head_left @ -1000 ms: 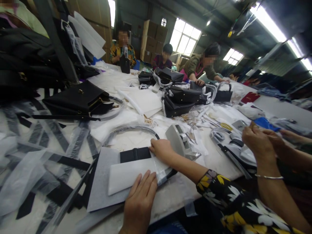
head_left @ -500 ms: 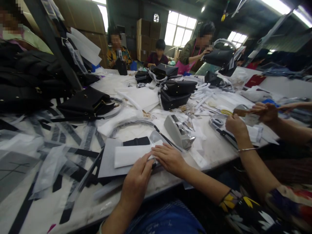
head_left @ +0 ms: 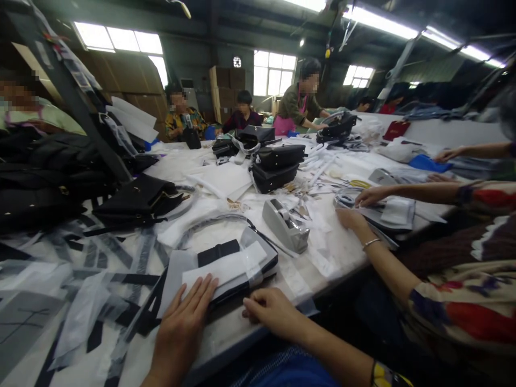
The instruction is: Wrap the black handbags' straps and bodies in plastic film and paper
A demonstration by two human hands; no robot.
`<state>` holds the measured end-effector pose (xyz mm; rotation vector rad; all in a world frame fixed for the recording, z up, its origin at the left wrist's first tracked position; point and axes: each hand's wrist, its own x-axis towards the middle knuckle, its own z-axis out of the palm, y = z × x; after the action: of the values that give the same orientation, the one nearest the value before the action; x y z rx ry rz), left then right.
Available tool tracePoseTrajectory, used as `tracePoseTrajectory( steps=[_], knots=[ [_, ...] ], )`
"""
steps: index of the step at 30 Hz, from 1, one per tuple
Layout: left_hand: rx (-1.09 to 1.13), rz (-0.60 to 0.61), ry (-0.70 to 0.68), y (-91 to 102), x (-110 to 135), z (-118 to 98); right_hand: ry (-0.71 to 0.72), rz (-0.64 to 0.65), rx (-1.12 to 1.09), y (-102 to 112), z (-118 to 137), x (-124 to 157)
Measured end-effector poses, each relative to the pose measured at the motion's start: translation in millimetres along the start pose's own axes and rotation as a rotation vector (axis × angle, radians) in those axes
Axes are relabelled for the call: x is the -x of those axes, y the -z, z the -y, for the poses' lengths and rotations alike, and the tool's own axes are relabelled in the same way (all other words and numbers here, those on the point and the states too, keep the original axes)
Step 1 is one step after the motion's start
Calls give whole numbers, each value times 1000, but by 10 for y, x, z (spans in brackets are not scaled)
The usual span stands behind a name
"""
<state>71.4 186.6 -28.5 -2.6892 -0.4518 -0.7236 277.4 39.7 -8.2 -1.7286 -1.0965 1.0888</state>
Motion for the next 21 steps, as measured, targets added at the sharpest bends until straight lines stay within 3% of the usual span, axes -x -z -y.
tracePoseTrajectory(
  steps=[4,8,16,21],
  knots=[
    [27,-2,0,26,-39,51,-92,9,-410,-132,-3,-60],
    [60,7,13,97,-54,100,-72,-25,-761,-299,71,27],
    [79,18,113,349,-77,144,54,-135,-1044,-549,320,-7],
    [-33,-95,194,277,-89,-19,101,-185,-1063,-545,500,-120]
  ],
)
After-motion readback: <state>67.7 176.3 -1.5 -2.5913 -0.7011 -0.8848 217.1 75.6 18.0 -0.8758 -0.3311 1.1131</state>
